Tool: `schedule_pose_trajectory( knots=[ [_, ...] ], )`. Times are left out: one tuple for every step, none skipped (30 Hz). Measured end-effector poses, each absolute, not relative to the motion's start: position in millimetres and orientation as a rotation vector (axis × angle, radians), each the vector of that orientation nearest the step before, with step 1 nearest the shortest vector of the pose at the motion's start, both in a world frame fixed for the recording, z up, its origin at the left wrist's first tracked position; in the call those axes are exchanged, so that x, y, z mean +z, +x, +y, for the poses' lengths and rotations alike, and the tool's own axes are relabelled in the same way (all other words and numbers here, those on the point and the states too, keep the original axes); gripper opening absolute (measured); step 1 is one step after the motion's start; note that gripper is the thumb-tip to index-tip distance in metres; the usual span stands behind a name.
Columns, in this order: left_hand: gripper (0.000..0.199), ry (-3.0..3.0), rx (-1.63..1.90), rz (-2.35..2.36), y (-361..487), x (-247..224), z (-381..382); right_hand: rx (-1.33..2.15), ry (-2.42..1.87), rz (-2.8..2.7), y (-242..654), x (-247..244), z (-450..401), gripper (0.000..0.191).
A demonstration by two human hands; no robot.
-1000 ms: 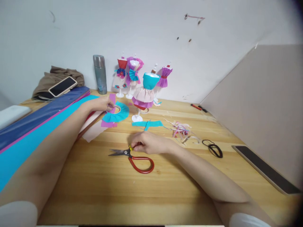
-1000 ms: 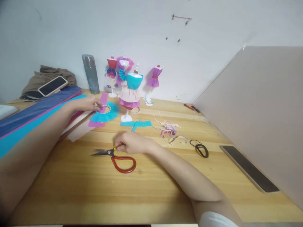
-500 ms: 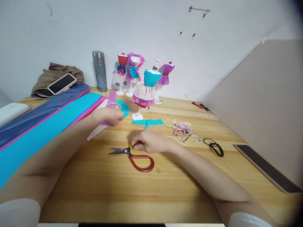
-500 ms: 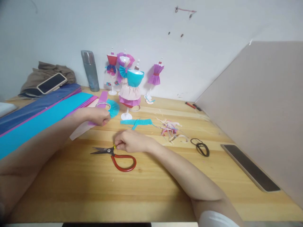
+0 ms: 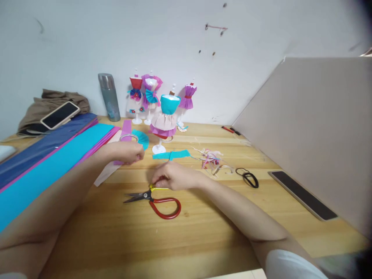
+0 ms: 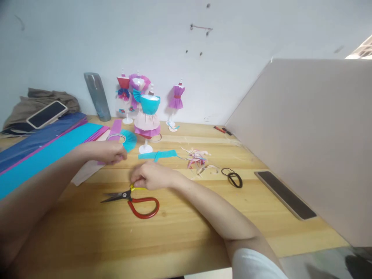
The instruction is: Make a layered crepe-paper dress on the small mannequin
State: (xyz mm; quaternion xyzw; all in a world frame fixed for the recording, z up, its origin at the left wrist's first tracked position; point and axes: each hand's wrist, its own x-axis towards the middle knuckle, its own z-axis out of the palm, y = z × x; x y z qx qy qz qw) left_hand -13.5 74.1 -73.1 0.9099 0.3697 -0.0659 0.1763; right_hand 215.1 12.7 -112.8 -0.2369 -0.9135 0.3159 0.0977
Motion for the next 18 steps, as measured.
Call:
schedule_pose_trajectory(
  knots=[
    [0.020,2.554,-0.210,1.060,-15,-70,74,0.926,-0.765,-2.633,216,-112,14,0.009],
    [0.022,2.525,-0.225,1.066,-15,-68,74,0.917,-0.830,-2.547,217,-111,16,0.010],
    [0.024,2.487,-0.233,1.065,-16,-67,75,0.908,-0.886,-2.449,218,-111,18,0.012],
    [0.024,2.444,-0.219,1.067,-15,-67,75,0.898,-0.925,-2.346,220,-110,20,0.012],
    [0.022,2.394,-0.194,1.072,-15,-68,76,0.888,-0.941,-2.253,221,-109,22,0.012],
    [0.018,2.325,-0.216,1.084,-14,-71,77,0.878,-0.939,-2.182,222,-109,24,0.012],
    [0.018,2.271,-0.235,1.114,-14,-74,78,0.869,-0.926,-2.133,224,-108,26,0.012],
    [0.023,2.262,-0.245,1.144,-14,-77,80,0.866,-0.911,-2.105,225,-108,28,0.012],
    [0.028,2.281,-0.242,1.167,-15,-80,82,0.871,-0.903,-2.091,227,-108,29,0.012],
    [0.031,2.313,-0.214,1.182,-16,-82,84,0.883,-0.903,-2.084,228,-109,30,0.012],
    [0.030,2.345,-0.180,1.184,-18,-83,86,0.901,-0.908,-2.078,229,-110,31,0.012],
    [0.024,2.353,-0.150,1.176,-21,-85,89,0.916,-0.916,-2.074,230,-111,33,0.012],
    [0.017,2.337,-0.128,1.157,-25,-85,92,0.925,-0.925,-2.072,231,-112,35,0.012],
    [0.009,2.299,-0.117,1.130,-28,-86,94,0.925,-0.938,-2.074,232,-114,37,0.012],
    [0.002,2.248,-0.118,1.093,-32,-87,96,0.923,-0.955,-2.076,234,-116,39,0.012],
    [0.005,2.199,-0.118,1.056,-35,-89,98,0.924,-0.981,-2.071,236,-117,42,0.011],
    [0.009,2.175,-0.083,1.025,-37,-92,99,0.927,-1.015,-2.057,238,-119,45,0.011],
    [0.011,2.182,-0.002,1.012,-39,-95,100,0.940,-1.052,-2.035,240,-120,49,0.011]
  ],
)
